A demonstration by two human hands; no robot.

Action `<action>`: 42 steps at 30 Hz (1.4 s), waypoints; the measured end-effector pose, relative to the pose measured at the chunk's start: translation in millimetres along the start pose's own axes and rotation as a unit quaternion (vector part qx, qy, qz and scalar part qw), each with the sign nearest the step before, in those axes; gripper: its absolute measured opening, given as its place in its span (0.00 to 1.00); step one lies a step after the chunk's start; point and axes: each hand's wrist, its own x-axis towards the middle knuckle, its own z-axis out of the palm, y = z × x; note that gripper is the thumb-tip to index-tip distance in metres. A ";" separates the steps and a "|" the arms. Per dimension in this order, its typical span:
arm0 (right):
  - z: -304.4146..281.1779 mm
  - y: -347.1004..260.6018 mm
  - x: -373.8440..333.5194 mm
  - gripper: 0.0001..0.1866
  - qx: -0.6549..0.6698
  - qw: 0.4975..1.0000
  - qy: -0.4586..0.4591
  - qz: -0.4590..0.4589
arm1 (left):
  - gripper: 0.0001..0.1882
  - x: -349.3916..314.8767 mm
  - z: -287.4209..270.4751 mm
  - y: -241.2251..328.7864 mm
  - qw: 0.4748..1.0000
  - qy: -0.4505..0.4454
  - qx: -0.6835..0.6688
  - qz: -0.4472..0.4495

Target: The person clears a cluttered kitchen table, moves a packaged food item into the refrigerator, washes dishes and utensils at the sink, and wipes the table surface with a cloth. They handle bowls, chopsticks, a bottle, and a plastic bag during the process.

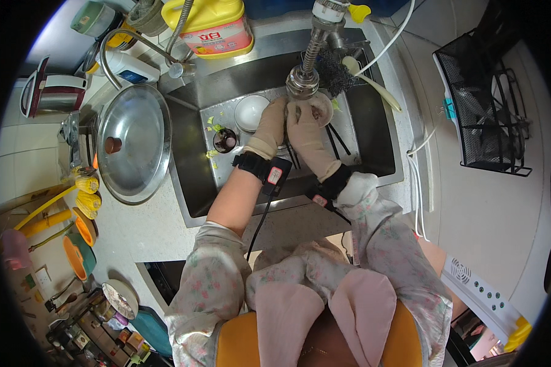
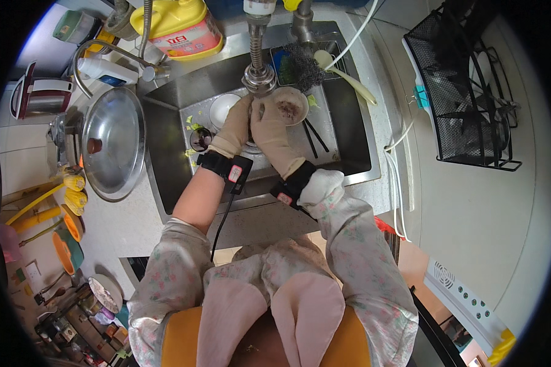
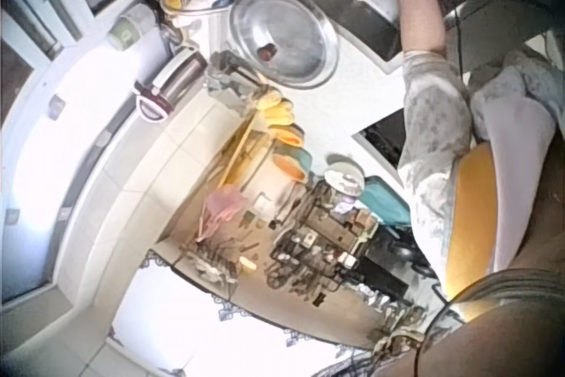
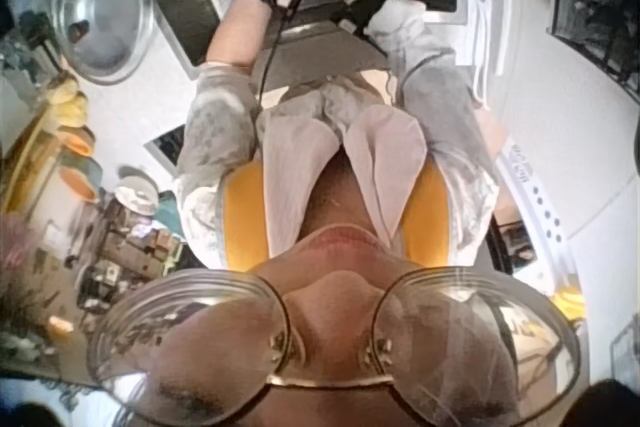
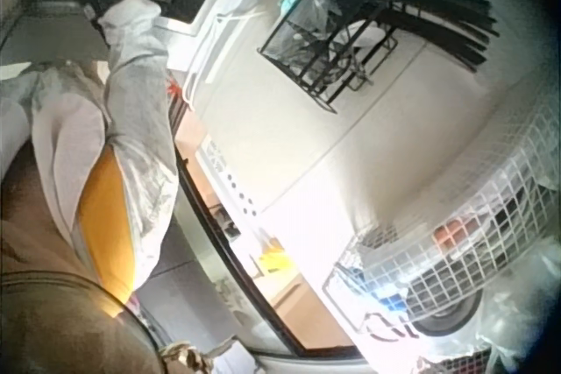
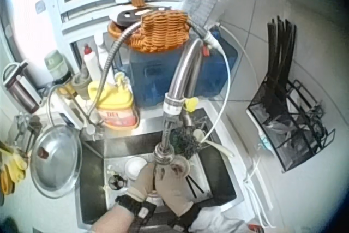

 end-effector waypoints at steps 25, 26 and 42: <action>-21.5 28.8 9.3 0.19 0.379 0.915 -0.078 0.111 | 0.20 -3.1 -31.0 19.0 0.783 -0.001 -0.547 -0.295; -17.2 16.7 -2.6 0.19 0.293 0.955 0.014 0.052 | 0.20 0.6 -24.9 19.7 0.774 0.005 -0.556 -0.304; -5.1 -6.7 5.9 0.18 -0.010 0.997 -0.075 0.033 | 0.30 -6.5 -5.1 12.7 0.980 -0.101 0.164 0.053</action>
